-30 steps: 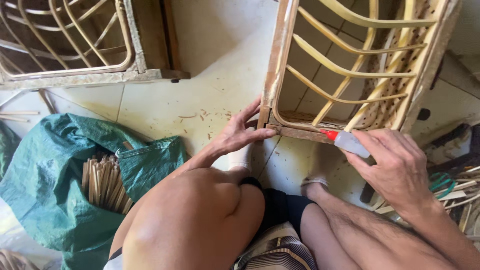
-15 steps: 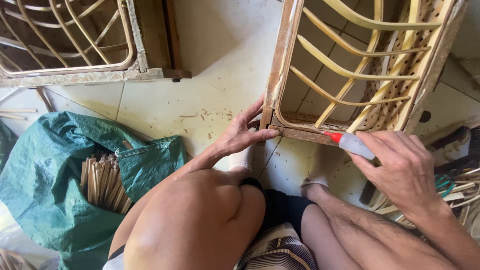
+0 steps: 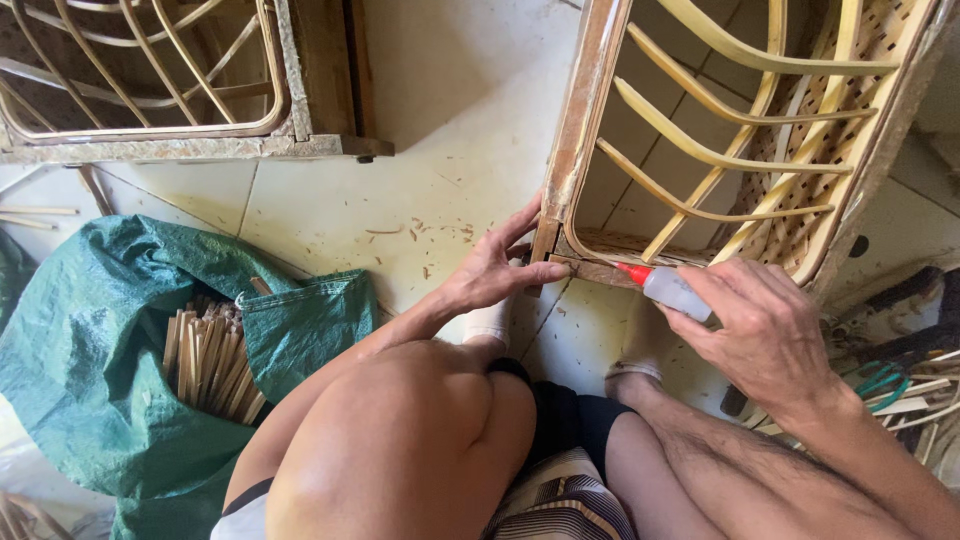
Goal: The person assembles a rectangular woven basket by applying glue to the frame and inserting curved bamboo strips. They use a hammer to tap the strips into place and a knife to trim excess material, working on a tiled floor with tools and scraps nearby.
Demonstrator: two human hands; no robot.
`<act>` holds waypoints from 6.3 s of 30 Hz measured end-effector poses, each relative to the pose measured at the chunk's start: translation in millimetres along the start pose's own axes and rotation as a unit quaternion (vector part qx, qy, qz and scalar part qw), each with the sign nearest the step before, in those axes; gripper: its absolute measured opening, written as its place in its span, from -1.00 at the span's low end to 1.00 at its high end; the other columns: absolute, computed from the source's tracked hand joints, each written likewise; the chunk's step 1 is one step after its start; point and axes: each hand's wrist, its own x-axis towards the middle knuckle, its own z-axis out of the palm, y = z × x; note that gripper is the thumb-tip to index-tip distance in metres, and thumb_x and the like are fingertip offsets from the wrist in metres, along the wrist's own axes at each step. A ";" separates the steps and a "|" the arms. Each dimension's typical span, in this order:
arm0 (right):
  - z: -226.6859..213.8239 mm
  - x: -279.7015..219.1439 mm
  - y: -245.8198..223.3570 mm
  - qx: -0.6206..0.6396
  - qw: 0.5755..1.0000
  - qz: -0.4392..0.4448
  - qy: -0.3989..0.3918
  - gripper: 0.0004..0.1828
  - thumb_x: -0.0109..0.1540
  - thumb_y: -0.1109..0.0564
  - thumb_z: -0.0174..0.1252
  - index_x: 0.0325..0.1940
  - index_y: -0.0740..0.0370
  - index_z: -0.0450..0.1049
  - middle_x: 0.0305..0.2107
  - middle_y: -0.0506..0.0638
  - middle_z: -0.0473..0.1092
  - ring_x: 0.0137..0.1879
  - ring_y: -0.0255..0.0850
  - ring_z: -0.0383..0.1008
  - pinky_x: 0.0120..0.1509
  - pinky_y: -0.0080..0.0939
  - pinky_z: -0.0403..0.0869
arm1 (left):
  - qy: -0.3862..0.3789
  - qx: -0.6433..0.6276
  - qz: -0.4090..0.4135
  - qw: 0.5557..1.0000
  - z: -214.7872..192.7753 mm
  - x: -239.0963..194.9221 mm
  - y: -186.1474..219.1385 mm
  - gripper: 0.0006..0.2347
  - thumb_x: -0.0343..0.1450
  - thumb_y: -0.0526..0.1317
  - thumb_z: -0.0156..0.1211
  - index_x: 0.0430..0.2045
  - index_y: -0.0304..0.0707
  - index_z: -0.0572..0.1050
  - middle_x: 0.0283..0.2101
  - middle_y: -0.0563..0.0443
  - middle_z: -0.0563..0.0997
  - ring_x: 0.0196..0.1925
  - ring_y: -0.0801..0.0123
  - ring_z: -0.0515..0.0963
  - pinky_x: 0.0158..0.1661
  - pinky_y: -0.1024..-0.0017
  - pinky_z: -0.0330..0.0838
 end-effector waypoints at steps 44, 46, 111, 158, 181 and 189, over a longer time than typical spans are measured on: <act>-32.6 196.4 52.6 -0.211 0.881 -0.404 0.123 -0.77 0.25 0.22 0.29 0.00 0.27 0.61 -0.06 0.00 0.52 0.14 -0.16 0.53 0.25 -0.24 0.58 | 0.095 -0.091 -0.056 0.990 0.2 18.0 -6.5 -0.32 0.35 -0.18 0.40 0.36 -0.46 0.23 0.34 -0.24 0.44 0.39 0.18 0.42 0.29 0.27 0.41; -41.1 200.1 51.2 -0.229 0.876 -0.405 0.127 -0.75 0.15 0.20 0.29 -0.09 0.26 0.62 -0.14 -0.04 0.53 0.07 -0.19 0.55 0.16 -0.26 0.59 | 0.095 -0.093 -0.055 0.990 0.5 17.0 -7.4 -0.32 0.35 -0.18 0.40 0.36 -0.46 0.23 0.34 -0.24 0.45 0.39 0.18 0.43 0.29 0.27 0.41; -82.5 323.0 132.2 -0.355 0.821 -0.378 0.239 -0.90 0.28 0.23 0.21 -0.11 0.16 0.52 -0.21 -0.14 0.41 0.05 -0.33 0.47 0.21 -0.40 0.47 | 0.096 -0.172 -0.091 0.976 2.0 19.2 -2.7 -0.37 0.35 -0.35 0.35 0.34 -0.46 0.23 0.35 -0.19 0.43 0.27 0.29 0.50 0.25 0.31 0.43; -32.8 201.9 223.7 -0.214 0.958 -0.014 0.191 -0.78 0.27 0.13 0.46 -0.05 0.21 0.63 -0.21 0.02 0.53 -0.09 -0.17 0.50 0.09 -0.08 0.46 | 0.105 -0.146 -0.135 0.974 -1.7 21.9 1.9 -0.30 0.30 -0.31 0.41 0.35 -0.47 0.19 0.31 -0.28 0.46 0.32 0.19 0.49 0.29 0.28 0.39; -57.9 158.4 263.4 -0.200 0.954 0.018 0.222 -0.72 0.33 0.11 0.48 0.08 0.17 0.62 -0.16 0.03 0.54 -0.05 -0.18 0.52 0.13 -0.09 0.50 | 0.097 -0.141 -0.129 0.977 -3.9 21.3 0.4 -0.34 0.31 -0.31 0.39 0.34 -0.48 0.25 0.22 -0.28 0.56 0.22 0.24 0.55 0.23 0.31 0.44; -37.4 67.6 210.9 0.516 0.759 0.354 0.177 -0.54 0.21 -0.07 0.27 0.05 0.29 0.49 -0.35 0.05 0.52 -0.43 -0.29 0.55 -0.42 -0.36 0.55 | 0.137 -0.099 -0.178 0.969 -5.4 21.2 -1.4 -0.34 0.28 -0.31 0.39 0.32 -0.44 0.25 0.15 -0.27 0.60 0.19 0.25 0.60 0.19 0.31 0.50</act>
